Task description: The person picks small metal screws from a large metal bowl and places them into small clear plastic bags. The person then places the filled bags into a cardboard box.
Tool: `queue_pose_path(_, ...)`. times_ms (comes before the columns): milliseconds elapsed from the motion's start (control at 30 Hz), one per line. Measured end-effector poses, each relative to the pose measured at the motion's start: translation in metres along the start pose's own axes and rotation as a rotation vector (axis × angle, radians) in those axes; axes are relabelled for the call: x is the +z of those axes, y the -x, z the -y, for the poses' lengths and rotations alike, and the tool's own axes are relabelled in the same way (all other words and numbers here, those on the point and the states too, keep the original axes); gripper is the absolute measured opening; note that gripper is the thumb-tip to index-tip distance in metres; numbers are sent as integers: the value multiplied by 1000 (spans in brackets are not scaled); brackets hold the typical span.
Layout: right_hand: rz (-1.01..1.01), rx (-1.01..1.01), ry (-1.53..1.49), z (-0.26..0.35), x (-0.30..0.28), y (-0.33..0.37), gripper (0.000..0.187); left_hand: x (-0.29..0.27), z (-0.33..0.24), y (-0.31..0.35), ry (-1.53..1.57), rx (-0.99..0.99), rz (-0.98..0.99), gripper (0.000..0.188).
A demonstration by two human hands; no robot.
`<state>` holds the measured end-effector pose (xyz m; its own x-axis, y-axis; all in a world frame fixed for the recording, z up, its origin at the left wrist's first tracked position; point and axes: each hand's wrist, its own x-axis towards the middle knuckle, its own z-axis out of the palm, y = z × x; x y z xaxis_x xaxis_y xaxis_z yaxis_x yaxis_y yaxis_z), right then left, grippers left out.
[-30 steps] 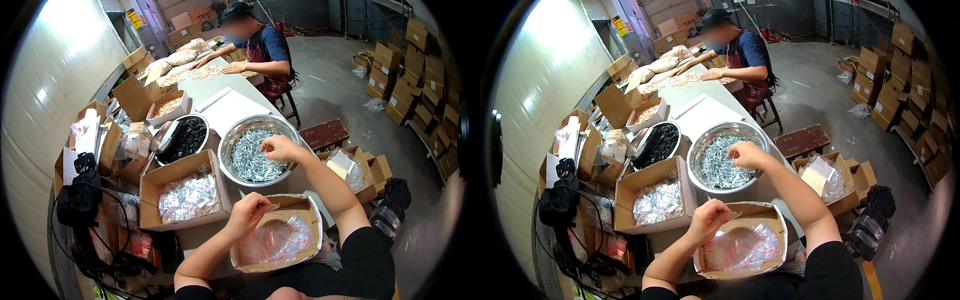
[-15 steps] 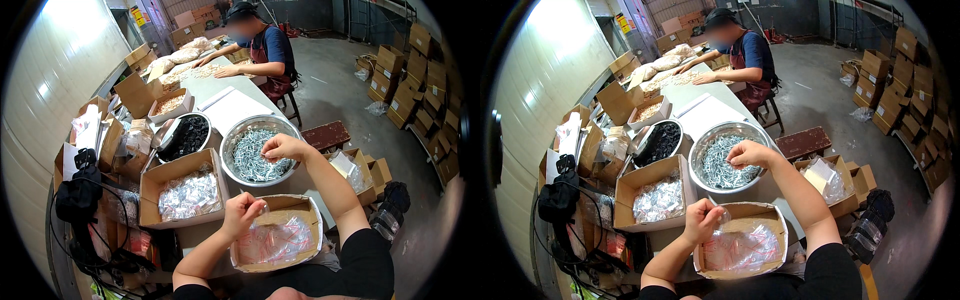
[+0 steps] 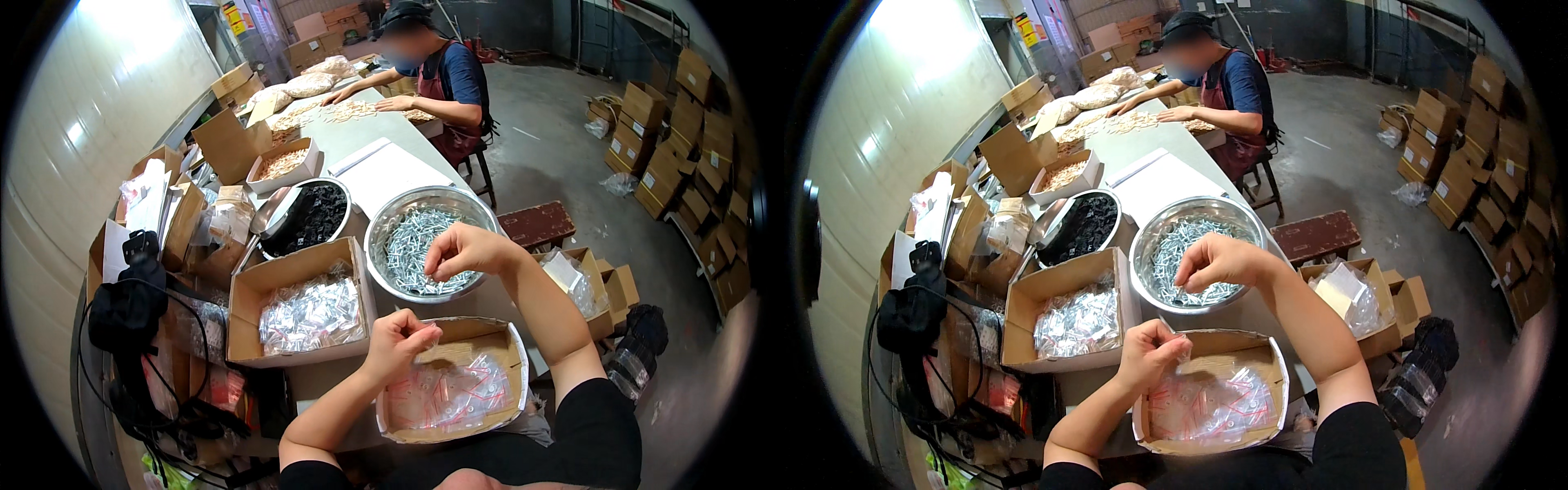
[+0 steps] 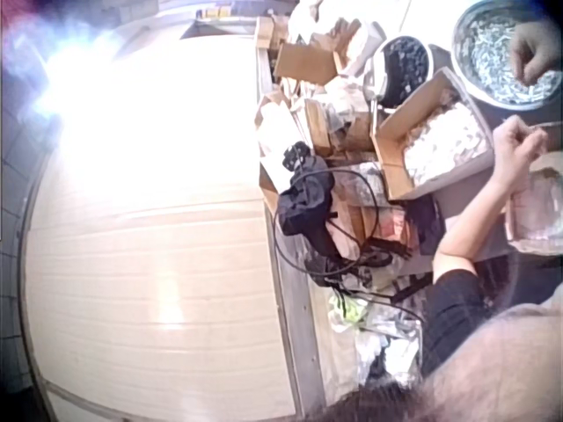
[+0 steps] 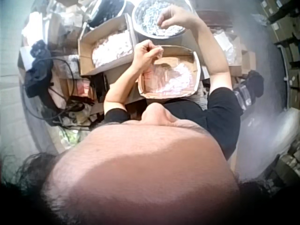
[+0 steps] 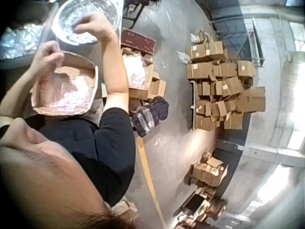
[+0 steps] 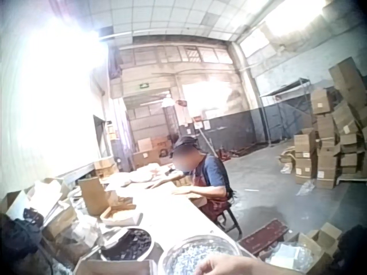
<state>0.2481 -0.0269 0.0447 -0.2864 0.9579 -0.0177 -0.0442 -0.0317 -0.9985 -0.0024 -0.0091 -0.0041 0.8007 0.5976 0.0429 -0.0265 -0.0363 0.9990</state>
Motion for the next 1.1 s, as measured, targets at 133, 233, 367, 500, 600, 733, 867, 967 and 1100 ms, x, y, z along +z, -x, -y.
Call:
queue_pose_path(133, 90, -73, -5, 10, 15, 8, 17, 4, -12, -5, 106, 16, 22, 13)
queue_pose_path(233, 185, -112, 27, 13, 25, 9, 16, 6, -6, -5, 84, 95, -2, 14)
queue_pose_path(367, 288, -67, 89, 23, 41, 11, 13, -3, 4, -3, 174, -12, 134, 16)
queue_pose_path(500, 164, -118, 479, 32, 54, 14, 16, 0, -9, -5, 73, -11, 172, 21)
queue_pose_path(600, 100, -123, 719, 34, 58, 18, 15, 5, -14, -5, 113, -37, 166, 20)
queue_pose_path(733, 44, -224, 938, 38, 76, 26, 16, 0, -4, -5, 67, -33, 214, 23)
queue_pose_path(867, 121, -300, 878, 36, 88, 27, 17, -3, 5, -7, -23, 6, 245, 28)
queue_pose_path(967, 115, -340, 872, 32, 90, 25, 20, -5, 4, -8, -90, -9, 231, 24)
queue_pose_path(1100, 94, -327, 759, 36, 89, 24, 21, -5, 8, -8, 35, 8, 175, 29)
